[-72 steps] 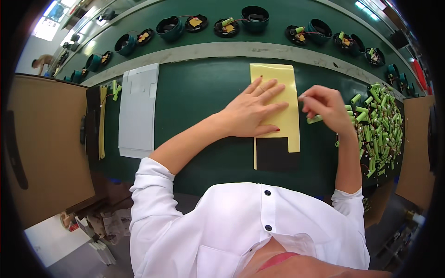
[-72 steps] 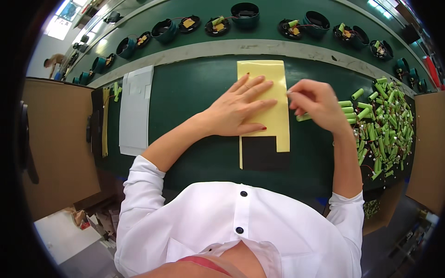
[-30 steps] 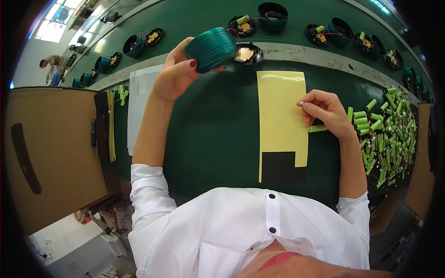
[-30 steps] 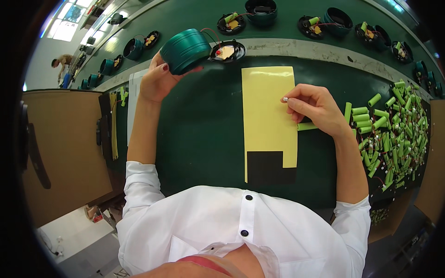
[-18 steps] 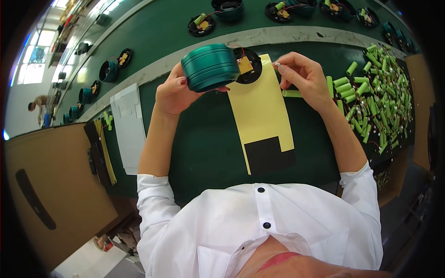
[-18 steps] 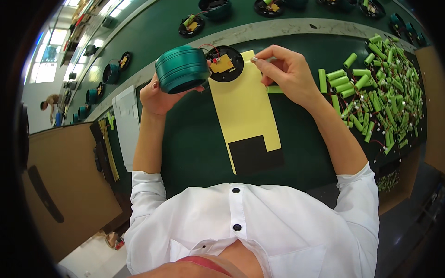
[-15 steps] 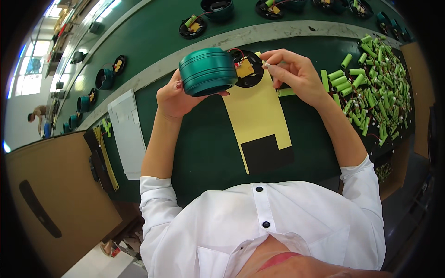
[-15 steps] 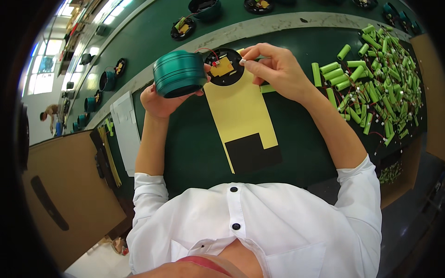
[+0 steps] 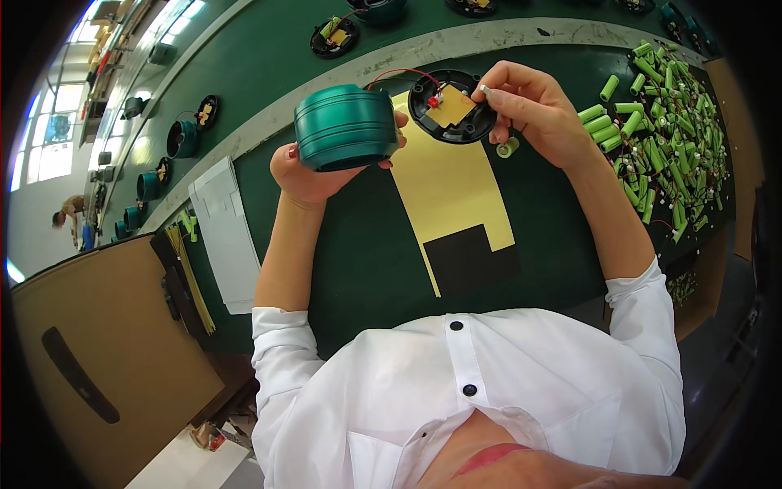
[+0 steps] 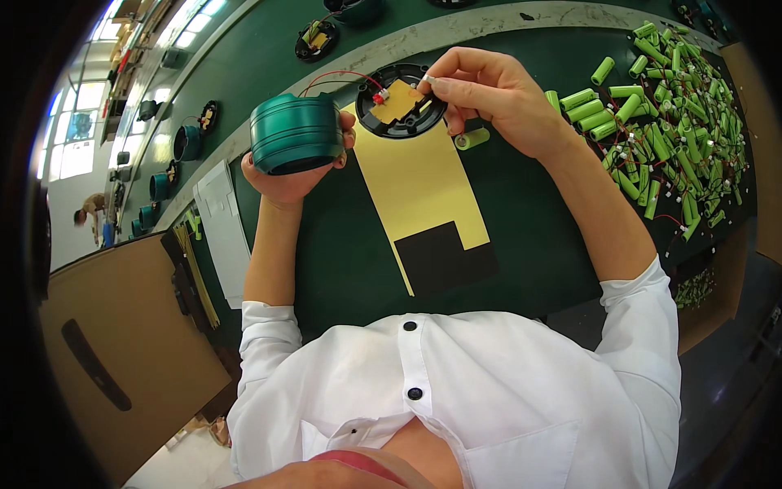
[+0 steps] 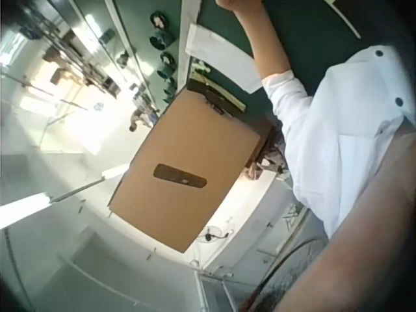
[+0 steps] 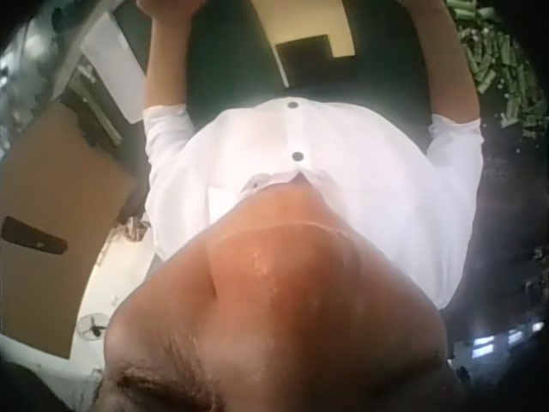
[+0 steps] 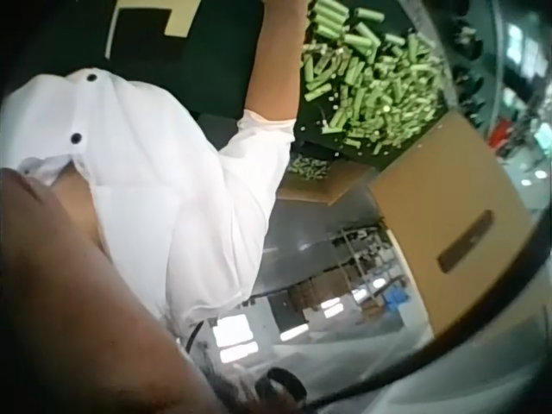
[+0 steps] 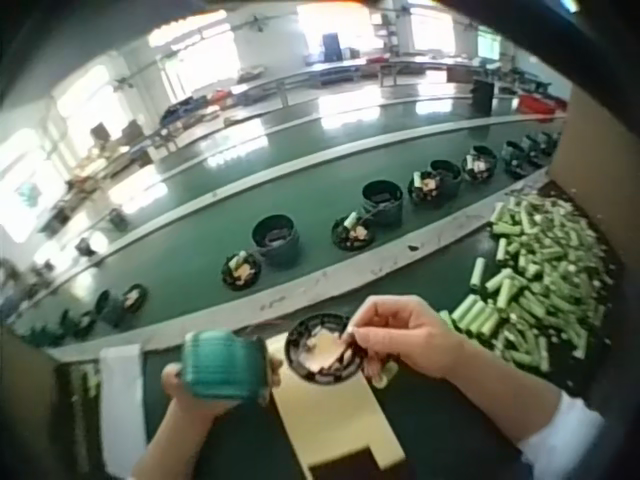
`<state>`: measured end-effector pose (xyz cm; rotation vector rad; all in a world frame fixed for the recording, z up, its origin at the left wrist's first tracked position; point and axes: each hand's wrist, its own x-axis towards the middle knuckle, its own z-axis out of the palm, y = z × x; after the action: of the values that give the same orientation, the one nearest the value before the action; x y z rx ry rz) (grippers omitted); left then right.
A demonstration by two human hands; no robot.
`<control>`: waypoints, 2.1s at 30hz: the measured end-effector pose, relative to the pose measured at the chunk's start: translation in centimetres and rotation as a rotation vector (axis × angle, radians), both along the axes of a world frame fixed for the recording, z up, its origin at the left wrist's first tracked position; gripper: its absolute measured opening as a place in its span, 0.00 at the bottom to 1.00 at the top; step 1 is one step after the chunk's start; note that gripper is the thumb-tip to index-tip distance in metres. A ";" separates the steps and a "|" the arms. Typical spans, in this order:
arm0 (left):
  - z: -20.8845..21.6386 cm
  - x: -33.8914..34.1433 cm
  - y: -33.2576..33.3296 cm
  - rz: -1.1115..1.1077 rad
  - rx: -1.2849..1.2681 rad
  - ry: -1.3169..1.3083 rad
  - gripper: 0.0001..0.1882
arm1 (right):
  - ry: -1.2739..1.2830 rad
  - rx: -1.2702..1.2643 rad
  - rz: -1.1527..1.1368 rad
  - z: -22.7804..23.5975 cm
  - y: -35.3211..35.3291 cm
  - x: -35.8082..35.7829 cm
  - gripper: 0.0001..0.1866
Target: The worker is assembling small green cylindrical components into circular black plastic housings on a production line.
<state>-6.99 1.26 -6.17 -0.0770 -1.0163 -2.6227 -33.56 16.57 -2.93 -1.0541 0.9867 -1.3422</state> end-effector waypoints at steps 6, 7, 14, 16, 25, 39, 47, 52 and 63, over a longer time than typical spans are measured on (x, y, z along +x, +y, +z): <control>0.7 1.0 -3.4 0.151 -0.606 -0.194 0.42 | -0.069 -0.044 0.037 -0.3 -0.3 -0.9 0.10; 1.6 1.7 -4.6 0.162 -0.743 -0.241 0.32 | -0.087 -0.032 0.025 -0.4 -0.4 -0.8 0.10; 3.9 0.2 -4.5 0.307 -1.486 -0.381 0.24 | 0.023 0.111 -0.019 -0.2 1.0 1.1 0.08; 4.1 0.2 -3.0 0.378 -1.459 -0.446 0.22 | 0.019 0.141 0.010 -0.2 1.5 1.5 0.08; 5.3 2.0 7.3 0.566 -0.762 -0.699 0.23 | 0.043 0.069 -0.019 0.2 1.0 3.6 0.05; 2.7 -0.3 6.9 0.389 -0.368 -0.545 0.20 | 0.299 0.133 0.159 1.6 1.1 1.7 0.06; 3.8 0.1 7.4 0.176 -0.470 -0.609 0.34 | 0.388 0.180 -0.021 1.6 0.3 3.1 0.04; 2.7 -0.4 8.0 0.285 -0.531 -0.703 0.36 | 0.518 0.176 -0.032 2.0 -0.2 3.3 0.04; 2.4 -0.4 8.5 0.415 -0.701 -0.750 0.33 | 1.128 -0.286 -0.231 0.6 -0.1 6.1 0.02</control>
<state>-7.41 9.75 -3.80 0.9041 -1.8962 -1.8074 -27.43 16.46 -2.32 -2.0524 1.7927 -1.0265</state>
